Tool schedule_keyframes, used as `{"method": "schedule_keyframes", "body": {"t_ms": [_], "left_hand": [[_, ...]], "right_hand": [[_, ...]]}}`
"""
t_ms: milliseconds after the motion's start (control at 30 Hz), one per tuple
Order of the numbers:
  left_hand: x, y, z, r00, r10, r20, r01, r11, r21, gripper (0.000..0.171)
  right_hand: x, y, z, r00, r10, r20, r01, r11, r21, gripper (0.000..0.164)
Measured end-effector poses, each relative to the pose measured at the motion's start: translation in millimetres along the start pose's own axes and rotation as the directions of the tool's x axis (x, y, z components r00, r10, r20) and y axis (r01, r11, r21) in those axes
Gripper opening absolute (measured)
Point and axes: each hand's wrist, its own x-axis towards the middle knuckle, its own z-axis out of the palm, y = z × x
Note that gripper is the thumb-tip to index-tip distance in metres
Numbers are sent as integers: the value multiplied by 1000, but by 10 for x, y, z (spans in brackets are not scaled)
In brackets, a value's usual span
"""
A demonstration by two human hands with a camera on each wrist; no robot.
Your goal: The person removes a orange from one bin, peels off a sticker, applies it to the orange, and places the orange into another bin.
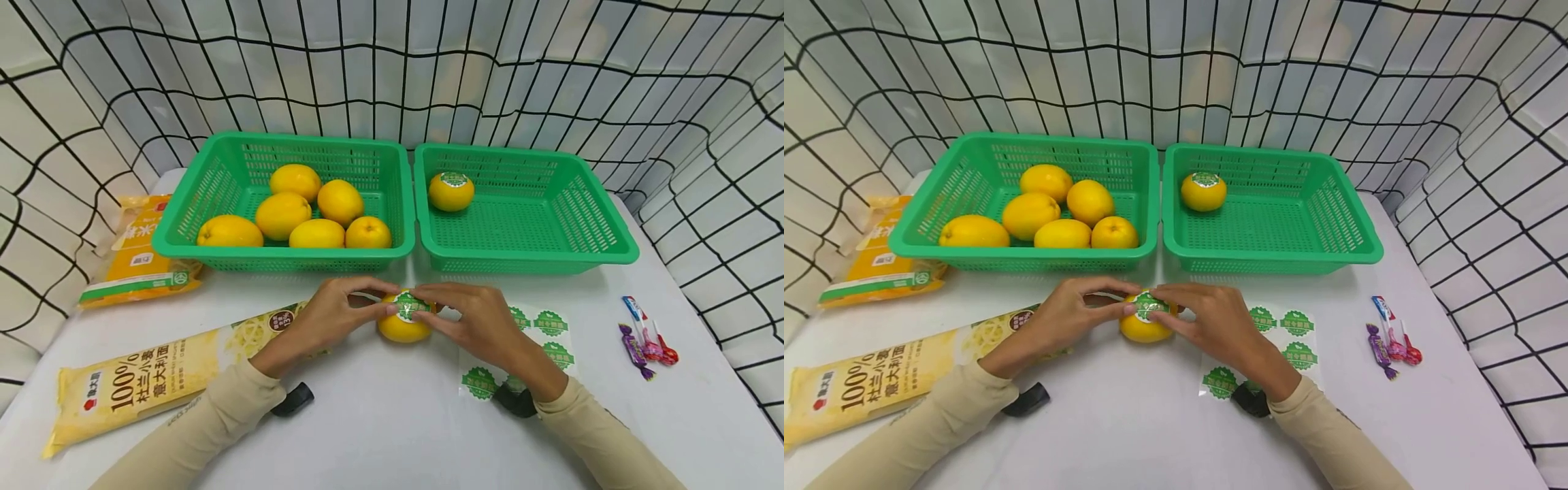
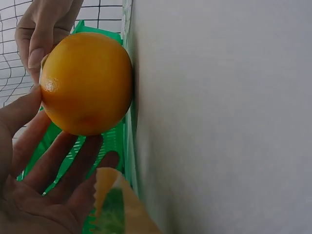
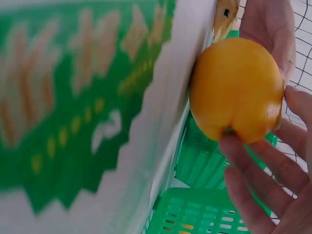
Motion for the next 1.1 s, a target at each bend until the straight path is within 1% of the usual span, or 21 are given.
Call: {"method": "schedule_keyframes", "body": {"t_ms": [100, 233, 433, 533, 667, 800, 867, 933, 1000, 1100], "left_hand": [[-1, 5, 15, 1000, -17, 0, 17, 999, -30, 24], [17, 19, 26, 1000, -6, 12, 7, 999, -40, 22], [22, 32, 18, 1000, -9, 28, 10, 999, -49, 22], [16, 23, 11, 998, -34, 45, 38, 996, -83, 23], [-1, 8, 3, 994, -83, 70, 91, 988, -124, 24], [-18, -7, -6, 991, -102, 86, 113, 985, -133, 24], [-20, -15, -7, 991, -101, 90, 112, 985, -129, 23], [-18, -21, -9, 991, -95, 90, 106, 987, -121, 21], [-13, -24, -11, 992, -86, 87, 96, 989, -110, 19], [-5, -24, -13, 993, -78, 86, 86, 992, -97, 17]], "right_hand": [[-10, -35, 43, 999, 29, -20, -29, 999, -22, 42], [-20, -72, 56, 997, 59, -43, -61, 996, -67, 45], [-4, -134, 48, 994, 98, -38, -102, 988, -120, 45], [5, -168, 48, 992, 126, -20, -127, 982, -136, 45], [10, -195, 41, 989, 148, 11, -145, 980, -138, 44], [15, -171, -4, 988, 143, 53, -138, 987, -87, 35], [16, -136, -31, 986, 141, 85, -138, 990, -34, 31], [19, -92, -54, 981, 151, 121, -156, 987, 29, 29], [23, -45, -69, 972, 173, 161, -191, 977, 100, 29], [32, 6, -83, 955, 208, 212, -250, 948, 197, 29]]}}
